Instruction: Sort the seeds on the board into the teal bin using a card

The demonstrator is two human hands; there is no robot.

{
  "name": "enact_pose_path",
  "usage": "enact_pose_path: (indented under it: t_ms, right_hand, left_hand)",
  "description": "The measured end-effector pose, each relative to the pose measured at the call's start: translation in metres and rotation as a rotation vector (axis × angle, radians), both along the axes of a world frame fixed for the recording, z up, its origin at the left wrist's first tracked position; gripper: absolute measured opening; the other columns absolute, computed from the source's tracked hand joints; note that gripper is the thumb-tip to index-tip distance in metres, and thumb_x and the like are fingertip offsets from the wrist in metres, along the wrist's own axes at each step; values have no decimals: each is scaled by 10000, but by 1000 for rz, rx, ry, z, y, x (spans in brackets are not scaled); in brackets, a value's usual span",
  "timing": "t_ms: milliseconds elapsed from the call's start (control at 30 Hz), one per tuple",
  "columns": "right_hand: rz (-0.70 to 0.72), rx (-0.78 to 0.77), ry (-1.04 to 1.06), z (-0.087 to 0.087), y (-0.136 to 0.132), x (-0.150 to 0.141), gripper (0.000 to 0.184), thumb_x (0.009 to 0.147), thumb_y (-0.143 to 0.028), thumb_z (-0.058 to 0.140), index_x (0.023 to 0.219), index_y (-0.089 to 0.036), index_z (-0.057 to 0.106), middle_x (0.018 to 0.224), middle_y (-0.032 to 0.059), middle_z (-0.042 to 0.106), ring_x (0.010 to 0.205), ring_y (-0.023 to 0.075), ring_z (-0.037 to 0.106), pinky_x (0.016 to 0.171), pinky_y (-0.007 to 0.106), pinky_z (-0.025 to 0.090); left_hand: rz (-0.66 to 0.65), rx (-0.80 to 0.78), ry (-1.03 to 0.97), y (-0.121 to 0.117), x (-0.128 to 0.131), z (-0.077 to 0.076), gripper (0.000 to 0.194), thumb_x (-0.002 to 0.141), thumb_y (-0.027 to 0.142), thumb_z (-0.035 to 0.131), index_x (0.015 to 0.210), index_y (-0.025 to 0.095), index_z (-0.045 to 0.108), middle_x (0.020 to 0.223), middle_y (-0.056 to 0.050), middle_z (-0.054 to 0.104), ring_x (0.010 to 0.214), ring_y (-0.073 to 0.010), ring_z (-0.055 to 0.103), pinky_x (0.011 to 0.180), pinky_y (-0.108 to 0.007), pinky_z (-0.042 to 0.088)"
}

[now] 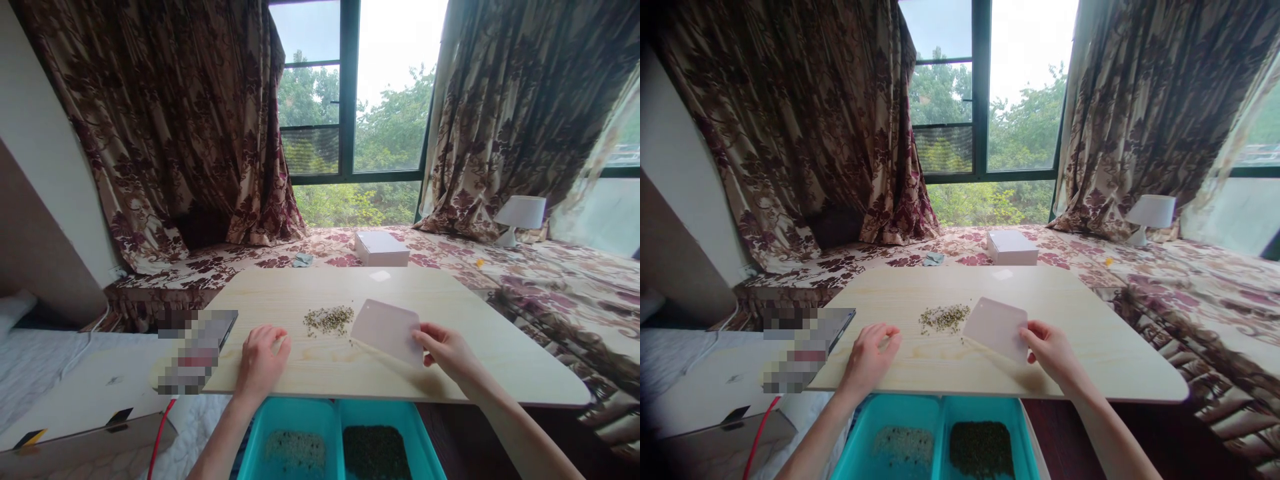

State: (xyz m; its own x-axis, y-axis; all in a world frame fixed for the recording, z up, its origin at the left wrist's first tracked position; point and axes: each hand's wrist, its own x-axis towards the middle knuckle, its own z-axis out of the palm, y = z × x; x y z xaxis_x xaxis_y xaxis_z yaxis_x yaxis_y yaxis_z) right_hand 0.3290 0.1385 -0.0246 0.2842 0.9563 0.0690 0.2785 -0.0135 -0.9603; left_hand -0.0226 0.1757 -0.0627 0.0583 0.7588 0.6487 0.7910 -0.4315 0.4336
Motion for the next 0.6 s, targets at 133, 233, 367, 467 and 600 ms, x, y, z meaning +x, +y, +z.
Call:
enact_pose_path:
  t_ms: [133,233,367,467,600]
  right_hand:
    - [20,8,-16,4,-4,-2,315,616,-410,579,754,-148,688,629,28,654,411,103,502,366,232,423]
    - [13,-3,-22,14,-11,-5,309,607,-417,579,729,-152,678,611,24,644,396,100,489,367,238,418]
    - [-8,-16,-40,23,-24,-3,307,593,-423,588,727,-159,670,603,21,643,380,99,486,385,250,423]
    - [11,-28,-39,21,-32,-2,303,584,-437,593,704,-166,660,580,10,631,361,98,481,380,251,414]
    - [32,-48,-51,17,-33,-4,285,592,-441,568,656,-173,642,537,-10,595,342,97,474,368,245,399]
  left_hand:
    - [0,-2,2,1,0,-1,159,812,318,501,790,222,626,842,-42,671,915,-238,579,879,-395,443]
    - [-1,-4,2,1,0,-1,157,811,316,502,784,222,625,838,-41,671,912,-238,579,873,-396,446]
    - [-2,-9,0,0,0,0,158,810,315,502,786,221,627,835,-42,670,907,-235,579,868,-394,447]
    - [-4,-17,1,-1,0,1,155,812,315,502,786,220,623,842,-42,670,914,-238,575,873,-396,442]
    - [1,-20,-3,-1,1,1,154,814,312,497,785,220,617,849,-43,669,913,-240,574,873,-400,439]
